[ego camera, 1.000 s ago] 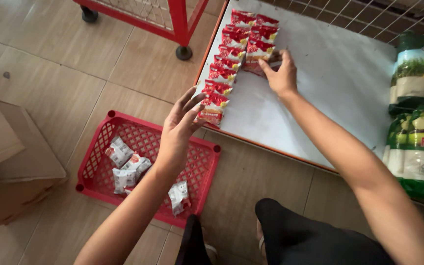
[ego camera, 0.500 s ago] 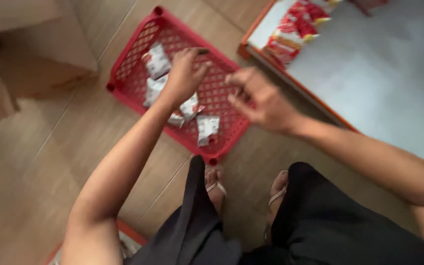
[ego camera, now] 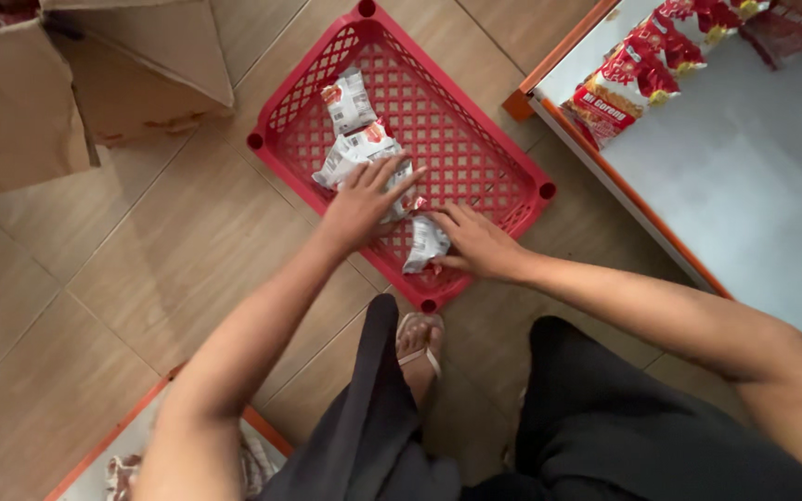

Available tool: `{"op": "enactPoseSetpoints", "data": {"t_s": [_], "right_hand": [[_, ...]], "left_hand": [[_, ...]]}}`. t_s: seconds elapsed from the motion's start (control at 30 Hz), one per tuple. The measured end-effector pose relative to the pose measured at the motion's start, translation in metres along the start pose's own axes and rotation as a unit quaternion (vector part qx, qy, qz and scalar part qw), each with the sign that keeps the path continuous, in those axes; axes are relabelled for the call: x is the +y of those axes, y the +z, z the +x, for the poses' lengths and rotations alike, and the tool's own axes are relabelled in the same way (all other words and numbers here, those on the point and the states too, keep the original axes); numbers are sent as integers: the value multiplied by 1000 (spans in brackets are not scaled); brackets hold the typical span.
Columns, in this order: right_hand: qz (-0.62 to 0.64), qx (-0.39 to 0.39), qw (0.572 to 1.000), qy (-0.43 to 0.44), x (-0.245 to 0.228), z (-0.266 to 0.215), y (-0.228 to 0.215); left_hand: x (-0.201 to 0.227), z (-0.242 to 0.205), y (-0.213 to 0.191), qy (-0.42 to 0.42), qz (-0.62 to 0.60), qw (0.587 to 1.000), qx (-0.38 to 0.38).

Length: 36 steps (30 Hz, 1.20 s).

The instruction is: The person opens a cardboard box and transfers small snack packets into a red plastic basket. They then pick up the packets from the basket and arrange them in neat rows on a white surface.

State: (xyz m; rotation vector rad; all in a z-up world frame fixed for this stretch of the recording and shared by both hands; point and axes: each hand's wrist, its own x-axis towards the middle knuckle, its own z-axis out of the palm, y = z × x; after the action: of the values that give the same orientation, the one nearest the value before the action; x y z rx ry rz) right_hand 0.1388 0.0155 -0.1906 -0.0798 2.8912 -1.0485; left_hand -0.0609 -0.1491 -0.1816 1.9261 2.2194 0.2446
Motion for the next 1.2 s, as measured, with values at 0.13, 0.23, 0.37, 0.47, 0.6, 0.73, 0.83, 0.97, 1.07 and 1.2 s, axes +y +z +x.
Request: {"op": "enactPoseSetpoints", "data": {"t_s": [0.13, 0.23, 0.37, 0.47, 0.6, 0.73, 0.83, 0.97, 1.07, 1.2], "right_hand": [[6, -2, 997, 72, 7, -4, -5], [25, 41, 993, 112, 12, -6, -25], [164, 98, 959, 208, 7, -12, -74], [213, 167, 920, 282, -9, -20, -110], [222, 360, 889, 176, -36, -23, -138], [64, 347, 933, 69, -49, -24, -159], [-11, 267, 963, -23, -52, -27, -170], [79, 249, 965, -33, -60, -31, -173], [100, 261, 960, -19, -62, -36, -174], [-3, 252, 968, -13, -58, -43, -176]], "left_hand": [[5, 9, 19, 23, 65, 996, 53], [4, 15, 16, 6, -6, 1000, -14], [10, 27, -10, -41, -336, 938, 79], [27, 44, -26, -116, -592, 792, 95], [43, 67, -39, -220, -782, 580, 60], [56, 72, -50, -192, -871, 451, -15], [64, 77, -62, -169, -900, 402, -20], [61, 76, -81, -175, -857, 484, -25], [61, 76, -87, -195, -826, 528, -15], [69, 82, -86, -161, -862, 481, 10]]}}
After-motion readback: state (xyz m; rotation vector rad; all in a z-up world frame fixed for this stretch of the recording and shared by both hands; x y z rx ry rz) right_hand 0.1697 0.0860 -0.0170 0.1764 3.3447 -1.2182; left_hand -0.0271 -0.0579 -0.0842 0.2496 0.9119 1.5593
